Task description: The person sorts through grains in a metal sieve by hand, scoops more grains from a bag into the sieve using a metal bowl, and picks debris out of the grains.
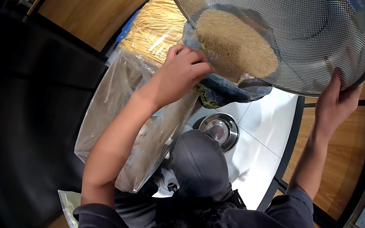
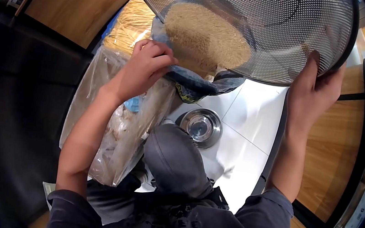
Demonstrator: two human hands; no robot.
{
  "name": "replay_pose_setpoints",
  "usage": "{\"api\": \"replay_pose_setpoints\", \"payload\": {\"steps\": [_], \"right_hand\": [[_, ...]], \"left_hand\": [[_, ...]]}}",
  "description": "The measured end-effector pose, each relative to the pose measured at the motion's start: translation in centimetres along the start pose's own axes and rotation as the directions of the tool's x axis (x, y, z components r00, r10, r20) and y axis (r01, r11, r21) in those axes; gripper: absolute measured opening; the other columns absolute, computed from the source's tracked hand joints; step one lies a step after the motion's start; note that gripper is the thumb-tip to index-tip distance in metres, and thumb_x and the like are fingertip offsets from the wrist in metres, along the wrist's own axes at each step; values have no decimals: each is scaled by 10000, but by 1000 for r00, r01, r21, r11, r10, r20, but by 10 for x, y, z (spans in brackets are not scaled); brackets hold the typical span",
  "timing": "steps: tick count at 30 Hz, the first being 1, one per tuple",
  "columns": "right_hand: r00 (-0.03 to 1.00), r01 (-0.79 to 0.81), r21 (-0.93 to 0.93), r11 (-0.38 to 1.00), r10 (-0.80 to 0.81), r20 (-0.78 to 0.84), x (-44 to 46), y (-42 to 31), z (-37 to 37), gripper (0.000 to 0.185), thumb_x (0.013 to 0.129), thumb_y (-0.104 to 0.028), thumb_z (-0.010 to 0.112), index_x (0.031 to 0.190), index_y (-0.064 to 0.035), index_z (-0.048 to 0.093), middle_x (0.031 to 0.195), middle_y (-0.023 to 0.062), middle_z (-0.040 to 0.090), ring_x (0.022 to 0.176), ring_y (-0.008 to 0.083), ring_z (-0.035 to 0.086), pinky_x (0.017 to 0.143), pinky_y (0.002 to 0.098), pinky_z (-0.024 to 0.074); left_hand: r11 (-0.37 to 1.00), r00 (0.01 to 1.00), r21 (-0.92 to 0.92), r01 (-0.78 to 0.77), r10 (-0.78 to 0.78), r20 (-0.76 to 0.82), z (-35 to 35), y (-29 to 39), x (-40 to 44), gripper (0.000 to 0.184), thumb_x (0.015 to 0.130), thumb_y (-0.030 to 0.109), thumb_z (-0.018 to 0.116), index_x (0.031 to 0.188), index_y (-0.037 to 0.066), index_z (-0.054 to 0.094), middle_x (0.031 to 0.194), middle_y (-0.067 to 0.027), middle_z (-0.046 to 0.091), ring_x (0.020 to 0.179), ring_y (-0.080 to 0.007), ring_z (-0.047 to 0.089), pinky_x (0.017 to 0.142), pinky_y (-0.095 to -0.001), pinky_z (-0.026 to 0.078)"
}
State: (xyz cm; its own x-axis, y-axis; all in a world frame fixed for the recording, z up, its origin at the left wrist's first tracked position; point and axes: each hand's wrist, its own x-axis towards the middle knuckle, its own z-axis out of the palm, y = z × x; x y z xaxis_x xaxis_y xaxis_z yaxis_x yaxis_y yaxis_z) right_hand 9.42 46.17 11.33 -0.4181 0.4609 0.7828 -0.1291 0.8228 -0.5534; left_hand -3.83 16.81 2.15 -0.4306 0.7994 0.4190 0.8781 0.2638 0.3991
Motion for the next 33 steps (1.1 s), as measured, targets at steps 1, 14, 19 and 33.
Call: {"api": "replay_pose_setpoints", "payload": {"steps": [1, 14, 19, 33], "right_hand": [[1000, 15, -31, 999, -15, 12, 0, 1, -2, 254, 992, -43, 584, 1228, 51, 593, 920, 60, 688, 662, 40, 555, 588, 179, 411], [997, 42, -60, 997, -38, 70, -2, 6, -9, 288, 993, -39, 576, 1265, 56, 568, 1049, 107, 695, 687, 45, 590, 576, 171, 437], [994, 2, -98, 995, 9, 112, -3, 5, -11, 323, 995, -40, 574, 1298, 69, 563, 1109, 132, 710, 748, 73, 644, 612, 183, 491], [992, 6, -99, 995, 7, 129, -5, 7, -8, 341, 983, -68, 597, 1296, 64, 560, 1016, 111, 728, 580, 20, 574, 480, 154, 406]], "left_hand": [[1000, 1000, -10, -5, 5, -11, 0, 0, -1, 260, 799, 30, 716, 1047, 100, 681, 1052, -45, 621, 1092, -229, 580, 1016, -407, 346], [999, 989, -11, 32, -33, -147, 13, 18, 53, 145, 885, 132, 651, 1010, 99, 715, 992, -76, 668, 987, -284, 628, 925, -401, 417], [984, 970, 63, 167, -153, -192, 36, 13, 94, 110, 876, 110, 654, 966, 89, 714, 943, -97, 652, 900, -335, 656, 795, -453, 532], [987, 957, 82, 140, -113, -268, 60, -10, 97, 103, 856, 131, 647, 932, 133, 716, 905, -75, 673, 838, -315, 671, 755, -440, 546]]}}
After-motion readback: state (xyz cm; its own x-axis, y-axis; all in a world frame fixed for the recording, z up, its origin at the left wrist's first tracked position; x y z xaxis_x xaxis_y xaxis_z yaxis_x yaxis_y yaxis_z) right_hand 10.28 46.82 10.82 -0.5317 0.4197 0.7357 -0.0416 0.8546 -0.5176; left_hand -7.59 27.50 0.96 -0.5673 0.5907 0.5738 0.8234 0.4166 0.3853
